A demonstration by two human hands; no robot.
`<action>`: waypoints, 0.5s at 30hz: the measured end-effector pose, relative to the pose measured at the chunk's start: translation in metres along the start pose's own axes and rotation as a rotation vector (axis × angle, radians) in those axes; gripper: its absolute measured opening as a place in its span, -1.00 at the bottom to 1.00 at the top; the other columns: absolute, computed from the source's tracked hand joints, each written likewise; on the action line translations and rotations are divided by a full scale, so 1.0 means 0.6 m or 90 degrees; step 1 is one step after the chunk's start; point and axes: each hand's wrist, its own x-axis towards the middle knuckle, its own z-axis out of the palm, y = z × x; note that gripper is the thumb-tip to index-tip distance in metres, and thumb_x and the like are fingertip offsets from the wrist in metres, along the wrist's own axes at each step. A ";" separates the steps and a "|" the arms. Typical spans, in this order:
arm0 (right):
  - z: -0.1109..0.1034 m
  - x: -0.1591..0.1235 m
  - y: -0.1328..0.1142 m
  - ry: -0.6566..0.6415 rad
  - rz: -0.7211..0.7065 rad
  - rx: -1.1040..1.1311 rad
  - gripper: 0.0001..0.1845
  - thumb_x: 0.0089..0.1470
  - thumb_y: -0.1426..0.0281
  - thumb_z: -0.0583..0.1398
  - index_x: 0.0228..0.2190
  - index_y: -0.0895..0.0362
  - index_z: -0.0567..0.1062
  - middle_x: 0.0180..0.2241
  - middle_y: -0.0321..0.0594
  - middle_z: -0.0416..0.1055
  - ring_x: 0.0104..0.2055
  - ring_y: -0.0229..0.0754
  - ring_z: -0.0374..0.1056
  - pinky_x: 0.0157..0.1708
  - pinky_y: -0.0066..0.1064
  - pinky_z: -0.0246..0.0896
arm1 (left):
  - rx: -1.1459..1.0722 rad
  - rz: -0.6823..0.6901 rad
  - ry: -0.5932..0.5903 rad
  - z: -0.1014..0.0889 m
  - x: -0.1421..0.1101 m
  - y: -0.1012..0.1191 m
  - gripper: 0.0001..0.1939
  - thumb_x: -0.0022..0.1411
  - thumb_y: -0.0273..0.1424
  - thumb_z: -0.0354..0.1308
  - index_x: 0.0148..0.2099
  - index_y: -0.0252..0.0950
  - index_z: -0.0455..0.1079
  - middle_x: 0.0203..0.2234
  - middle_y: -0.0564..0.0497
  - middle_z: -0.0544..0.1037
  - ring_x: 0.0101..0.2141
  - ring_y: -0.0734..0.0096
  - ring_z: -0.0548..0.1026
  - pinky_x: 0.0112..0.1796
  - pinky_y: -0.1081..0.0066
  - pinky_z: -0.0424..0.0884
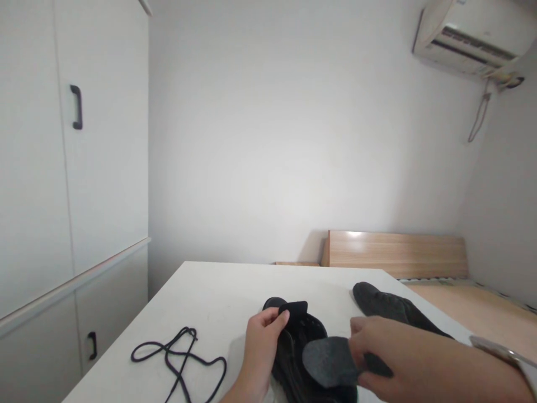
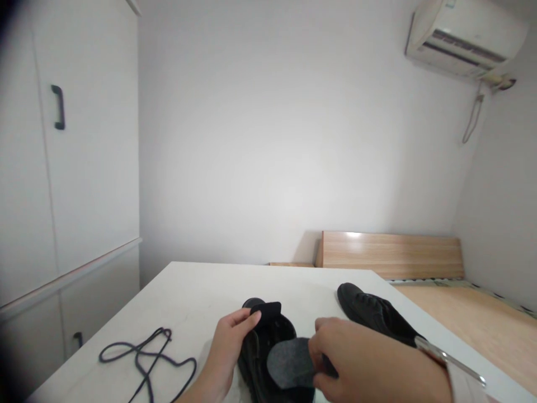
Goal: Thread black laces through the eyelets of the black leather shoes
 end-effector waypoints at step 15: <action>0.105 0.148 -0.071 -0.070 0.004 -0.304 -0.66 0.01 0.57 0.20 -0.15 0.41 0.60 -0.28 0.27 0.60 -0.23 0.20 0.57 -0.31 -0.16 0.47 | -0.026 0.009 -0.052 -0.005 0.007 -0.010 -0.63 -0.15 -0.11 0.43 -0.40 -0.33 0.64 -0.54 -0.01 0.61 -0.37 0.21 0.49 -0.31 0.38 0.35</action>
